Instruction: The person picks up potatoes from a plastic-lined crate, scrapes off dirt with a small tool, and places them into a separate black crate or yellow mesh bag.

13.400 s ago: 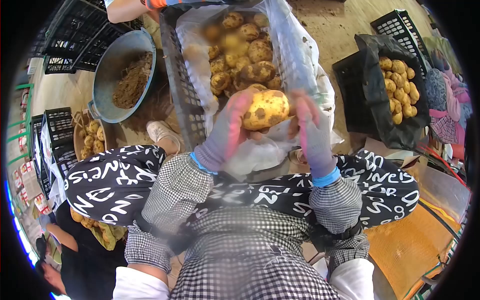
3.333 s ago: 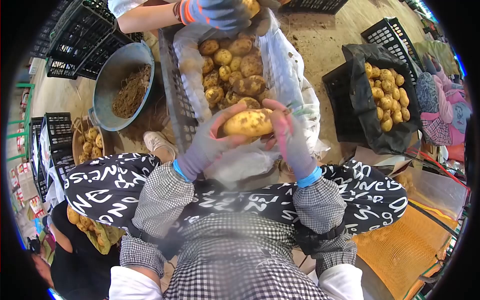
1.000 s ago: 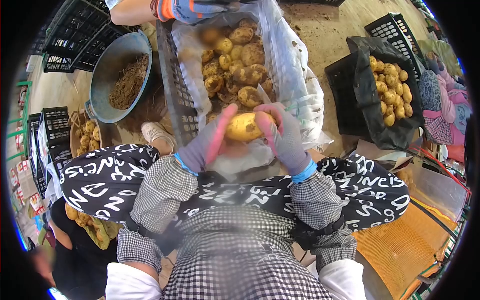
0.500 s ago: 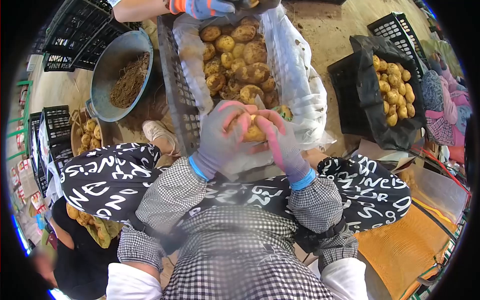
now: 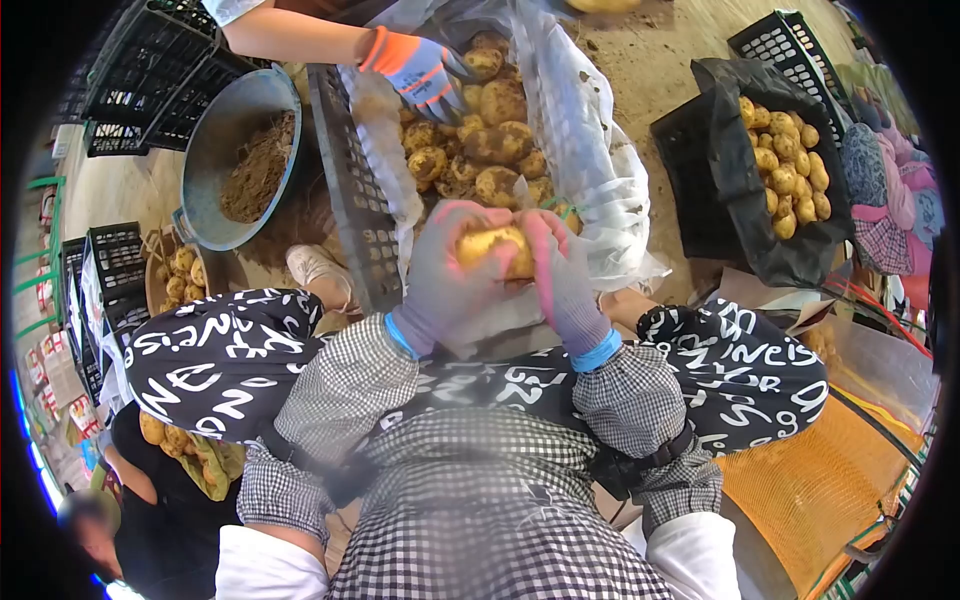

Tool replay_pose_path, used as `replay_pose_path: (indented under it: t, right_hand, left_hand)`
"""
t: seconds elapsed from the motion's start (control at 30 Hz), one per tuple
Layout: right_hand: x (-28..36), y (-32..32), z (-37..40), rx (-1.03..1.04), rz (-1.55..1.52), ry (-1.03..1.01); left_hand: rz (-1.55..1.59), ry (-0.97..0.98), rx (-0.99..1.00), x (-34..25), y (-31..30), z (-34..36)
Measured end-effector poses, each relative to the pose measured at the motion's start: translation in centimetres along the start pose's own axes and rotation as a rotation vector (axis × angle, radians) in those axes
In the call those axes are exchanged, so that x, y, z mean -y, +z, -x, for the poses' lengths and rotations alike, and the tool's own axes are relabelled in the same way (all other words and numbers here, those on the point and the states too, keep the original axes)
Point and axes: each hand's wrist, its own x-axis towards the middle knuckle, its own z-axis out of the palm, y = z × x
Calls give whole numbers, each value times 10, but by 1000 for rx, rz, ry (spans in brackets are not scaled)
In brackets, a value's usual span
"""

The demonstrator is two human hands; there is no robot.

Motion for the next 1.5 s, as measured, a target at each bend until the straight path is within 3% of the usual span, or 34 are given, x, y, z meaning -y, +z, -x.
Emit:
replay_pose_path:
  t: [0.03,0.13,0.23,0.27,0.33,0.37,0.43,0.5,0.63,0.77,0.83,0.87,0.9,0.93,1.0,1.03,1.07,1.13,1.2,1.3,1.33,1.37,1.47,1.5]
  right_hand:
    - [-8,-1,-1,15,127,-119]
    - [-30,-11,-8,71,439,-404]
    - [-17,-23,-14,84,578,-640]
    - [-5,-21,-13,57,591,-786]
    - [4,-25,-14,73,653,-727]
    - [8,-29,-14,117,697,-519]
    - [14,-26,-11,143,520,-181]
    - [36,-4,5,89,87,81]
    - [27,-6,2,113,253,-200]
    - [7,-23,-13,170,523,-507]
    - [12,-20,-10,114,487,-361]
    - [29,-8,0,64,386,-163]
    - [37,0,6,13,283,37]
    - [38,2,7,12,258,59]
    - [39,2,9,2,209,101]
    - [33,-6,2,49,444,-303]
    - [23,-21,-11,95,669,-714]
    - [16,-29,-20,154,764,-953]
    - [17,-30,-19,175,526,-608]
    - [21,-20,-15,215,177,-161]
    - [24,-15,-12,213,74,-51]
    - [35,-4,-4,199,-11,-1]
    - [32,-7,-1,205,-119,106]
    - [29,-11,-3,217,-129,134]
  left_hand:
    - [163,-96,-13,8,-2,-1]
    - [205,-333,-36,6,-8,-7]
    - [291,-195,24,20,-10,-13]
    - [31,-66,66,12,-7,-12]
    - [-346,120,133,-11,-3,-10]
    - [-462,178,154,-15,-2,-10]
    - [-413,141,168,-12,-7,-11]
    - [-198,-139,203,-21,-12,-11]
    - [401,-621,216,-34,-30,-23]
    - [-191,-66,163,-18,-10,-14]
    - [-395,132,151,-16,-5,-12]
    - [-409,177,159,-14,-5,-11]
    - [-248,112,203,-10,-8,-11]
    - [-89,49,249,-6,-12,-13]
    - [189,-335,270,-21,-27,-22]
    - [331,-523,273,-28,-31,-25]
    - [420,-521,280,-32,-33,-27]
    - [594,-518,301,-37,-34,-27]
    - [496,-233,284,-33,-17,-23]
    - [331,-146,235,-35,-12,-25]
    - [289,-242,199,-38,-17,-26]
    - [248,-339,165,-40,-20,-25]
    - [509,-187,185,-29,-25,-26]
    - [341,-96,159,-24,-21,-28]
